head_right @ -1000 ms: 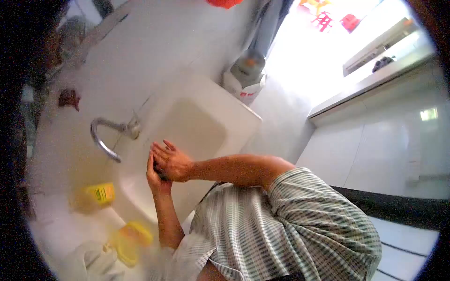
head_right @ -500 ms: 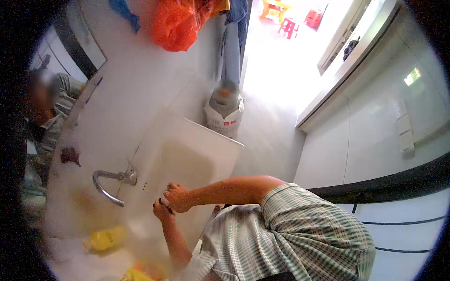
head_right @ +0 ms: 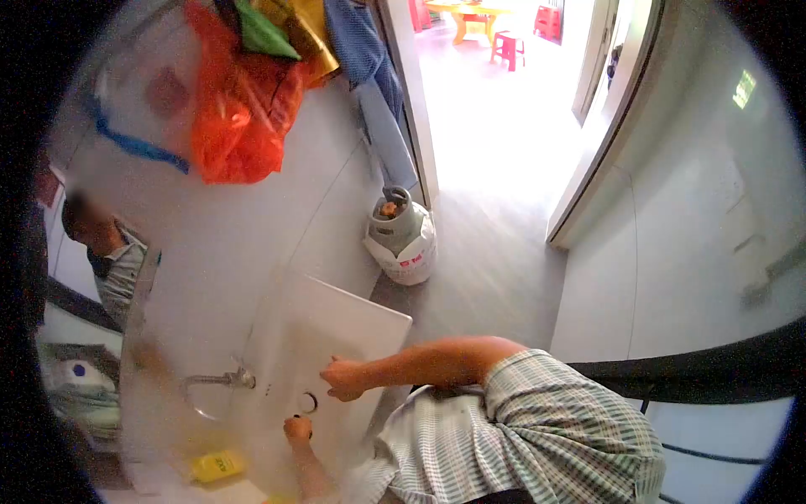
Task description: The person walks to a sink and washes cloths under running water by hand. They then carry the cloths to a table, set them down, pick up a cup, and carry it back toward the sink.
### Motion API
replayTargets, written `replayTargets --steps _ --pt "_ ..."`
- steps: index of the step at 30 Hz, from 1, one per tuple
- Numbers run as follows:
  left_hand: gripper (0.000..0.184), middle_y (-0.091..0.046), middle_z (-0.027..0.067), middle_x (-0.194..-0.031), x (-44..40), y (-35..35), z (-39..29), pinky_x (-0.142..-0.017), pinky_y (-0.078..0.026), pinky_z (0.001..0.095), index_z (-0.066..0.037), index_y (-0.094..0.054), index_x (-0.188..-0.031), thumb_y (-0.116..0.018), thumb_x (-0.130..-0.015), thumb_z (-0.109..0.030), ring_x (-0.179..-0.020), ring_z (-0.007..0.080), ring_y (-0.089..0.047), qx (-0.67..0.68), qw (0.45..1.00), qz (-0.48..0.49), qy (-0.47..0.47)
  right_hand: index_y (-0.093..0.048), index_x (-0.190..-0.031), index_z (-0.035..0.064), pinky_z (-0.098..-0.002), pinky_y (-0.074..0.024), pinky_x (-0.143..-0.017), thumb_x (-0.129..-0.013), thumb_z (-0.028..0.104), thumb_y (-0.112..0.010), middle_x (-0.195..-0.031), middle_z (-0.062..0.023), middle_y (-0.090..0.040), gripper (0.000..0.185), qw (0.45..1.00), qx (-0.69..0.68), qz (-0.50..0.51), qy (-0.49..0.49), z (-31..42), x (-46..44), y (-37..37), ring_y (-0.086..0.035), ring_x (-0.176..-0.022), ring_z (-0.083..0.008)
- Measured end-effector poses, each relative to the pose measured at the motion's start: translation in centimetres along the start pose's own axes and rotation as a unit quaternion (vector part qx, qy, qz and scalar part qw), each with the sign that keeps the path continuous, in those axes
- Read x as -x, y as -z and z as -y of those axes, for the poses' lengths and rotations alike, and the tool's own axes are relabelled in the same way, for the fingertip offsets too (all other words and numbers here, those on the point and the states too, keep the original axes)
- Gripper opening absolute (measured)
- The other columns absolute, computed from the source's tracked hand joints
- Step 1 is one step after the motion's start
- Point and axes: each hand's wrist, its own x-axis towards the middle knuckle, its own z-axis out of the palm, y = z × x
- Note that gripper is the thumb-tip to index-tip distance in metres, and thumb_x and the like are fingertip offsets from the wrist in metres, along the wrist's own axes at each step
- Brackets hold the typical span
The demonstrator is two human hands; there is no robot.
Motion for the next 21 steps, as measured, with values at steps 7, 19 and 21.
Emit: replayTargets --steps 7,19,21 --pt "0.049 -0.066 0.0233 -0.113 2.9 1.5 -8.9 -0.080 -0.055 0.0494 0.008 -0.061 -0.115 -0.064 -0.092 -0.034 -0.097 0.0374 -0.067 0.451 0.871 -0.104 0.165 -0.056 -0.125 -0.0033 -0.0486 -0.0469 -0.098 -0.090 0.037 -0.068 -0.112 -0.0273 -0.066 0.055 0.985 -0.138 -0.057 -0.087 -7.8 7.8 6.9 -0.065 -0.106 -0.0406" --pt "0.033 -0.062 0.0038 -0.102 20.1 3.5 -44.9 -0.083 -0.052 0.0341 -0.007 -0.060 -0.112 -0.051 -0.102 -0.037 -0.094 0.0173 -0.062 0.742 0.584 0.281 -0.171 -0.029 -0.150 0.0010 -0.0454 -0.0471 -0.100 -0.094 0.036 -0.063 -0.129 -0.0335 -0.056 0.074 0.926 -0.290 -0.240 0.027 -15.0 17.4 18.9 -0.059 -0.119 -0.0408" --pt "0.030 -0.062 0.0039 -0.106 22.9 3.4 -50.3 -0.088 -0.048 0.0329 -0.007 -0.059 -0.115 -0.049 -0.104 -0.032 -0.101 0.0174 -0.059 0.710 0.591 0.312 -0.220 -0.035 -0.148 0.0049 -0.0464 -0.0482 -0.097 -0.096 0.030 -0.061 -0.125 -0.0303 -0.058 0.063 0.935 -0.179 -0.292 -0.093 -17.8 17.9 19.9 -0.060 -0.115 -0.0429"
